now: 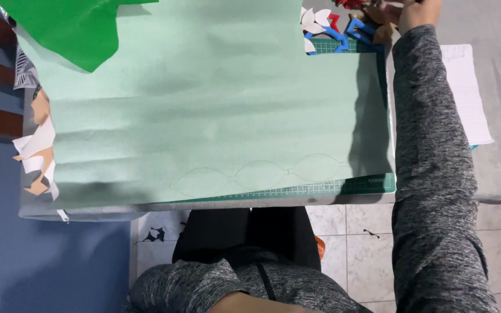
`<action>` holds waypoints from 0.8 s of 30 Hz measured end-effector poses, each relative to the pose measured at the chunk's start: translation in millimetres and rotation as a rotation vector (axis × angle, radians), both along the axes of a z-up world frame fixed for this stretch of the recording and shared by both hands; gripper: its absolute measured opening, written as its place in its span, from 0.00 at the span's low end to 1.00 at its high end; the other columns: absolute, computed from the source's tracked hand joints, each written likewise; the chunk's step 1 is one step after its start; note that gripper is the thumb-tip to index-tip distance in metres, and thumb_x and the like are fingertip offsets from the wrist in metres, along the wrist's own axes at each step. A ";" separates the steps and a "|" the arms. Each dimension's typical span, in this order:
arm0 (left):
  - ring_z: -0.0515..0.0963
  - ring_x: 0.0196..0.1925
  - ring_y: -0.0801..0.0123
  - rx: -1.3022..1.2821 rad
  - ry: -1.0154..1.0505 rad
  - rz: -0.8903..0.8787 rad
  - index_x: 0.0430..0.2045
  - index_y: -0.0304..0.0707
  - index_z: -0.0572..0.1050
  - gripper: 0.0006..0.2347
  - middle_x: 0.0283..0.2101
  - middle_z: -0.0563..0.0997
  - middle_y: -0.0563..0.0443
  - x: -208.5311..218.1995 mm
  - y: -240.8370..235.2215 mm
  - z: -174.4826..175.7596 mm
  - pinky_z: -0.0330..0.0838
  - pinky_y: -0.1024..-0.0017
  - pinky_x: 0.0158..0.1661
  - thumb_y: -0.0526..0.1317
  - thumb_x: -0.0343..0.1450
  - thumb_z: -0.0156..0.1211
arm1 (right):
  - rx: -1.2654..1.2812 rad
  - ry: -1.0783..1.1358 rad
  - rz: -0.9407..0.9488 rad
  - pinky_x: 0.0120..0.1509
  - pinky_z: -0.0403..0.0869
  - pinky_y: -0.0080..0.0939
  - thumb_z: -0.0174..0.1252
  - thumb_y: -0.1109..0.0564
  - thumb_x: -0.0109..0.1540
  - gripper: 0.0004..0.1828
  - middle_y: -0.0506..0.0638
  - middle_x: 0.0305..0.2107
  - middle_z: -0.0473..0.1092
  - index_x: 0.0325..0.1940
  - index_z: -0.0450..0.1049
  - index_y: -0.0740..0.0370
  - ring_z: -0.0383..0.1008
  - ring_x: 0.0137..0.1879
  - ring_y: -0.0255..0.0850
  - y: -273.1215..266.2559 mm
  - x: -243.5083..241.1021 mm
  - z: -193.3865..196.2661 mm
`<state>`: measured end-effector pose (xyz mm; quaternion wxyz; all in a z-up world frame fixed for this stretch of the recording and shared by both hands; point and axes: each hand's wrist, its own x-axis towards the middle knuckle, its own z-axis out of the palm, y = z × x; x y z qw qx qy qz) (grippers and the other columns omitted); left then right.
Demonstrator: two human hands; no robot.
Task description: Tracing patterns onto a leather sheet using templates and a pencil.
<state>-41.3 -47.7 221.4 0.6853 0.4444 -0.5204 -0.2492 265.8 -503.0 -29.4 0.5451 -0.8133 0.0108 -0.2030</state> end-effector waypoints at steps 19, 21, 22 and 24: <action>0.82 0.57 0.65 0.666 -0.090 1.197 0.21 0.42 0.75 0.09 0.46 0.84 0.56 -42.6 114.1 -141.9 0.73 0.67 0.62 0.29 0.57 0.69 | -1.383 -0.099 0.298 0.50 0.81 0.39 0.73 0.55 0.63 0.15 0.53 0.42 0.80 0.54 0.85 0.56 0.81 0.40 0.44 67.6 -28.5 25.1; 0.76 0.65 0.53 0.654 -0.054 1.312 0.32 0.38 0.74 0.11 0.55 0.79 0.44 -39.0 142.7 -158.3 0.68 0.51 0.69 0.26 0.60 0.64 | -1.421 0.092 0.319 0.50 0.82 0.43 0.67 0.56 0.68 0.11 0.58 0.43 0.80 0.51 0.83 0.64 0.82 0.41 0.48 68.5 -22.4 24.0; 0.76 0.65 0.53 0.655 -0.055 1.316 0.32 0.38 0.74 0.11 0.55 0.79 0.44 -34.1 148.4 -150.1 0.68 0.51 0.69 0.26 0.60 0.64 | -1.420 0.088 0.321 0.50 0.82 0.43 0.67 0.56 0.68 0.11 0.58 0.43 0.80 0.51 0.83 0.64 0.82 0.41 0.48 69.2 -21.2 25.6; 0.75 0.66 0.47 0.759 -0.221 1.461 0.42 0.29 0.72 0.12 0.56 0.78 0.37 -24.2 160.0 -134.1 0.67 0.51 0.70 0.25 0.66 0.65 | -1.373 0.163 0.355 0.52 0.81 0.46 0.65 0.59 0.69 0.10 0.60 0.43 0.80 0.54 0.82 0.63 0.82 0.42 0.51 70.8 -18.8 28.6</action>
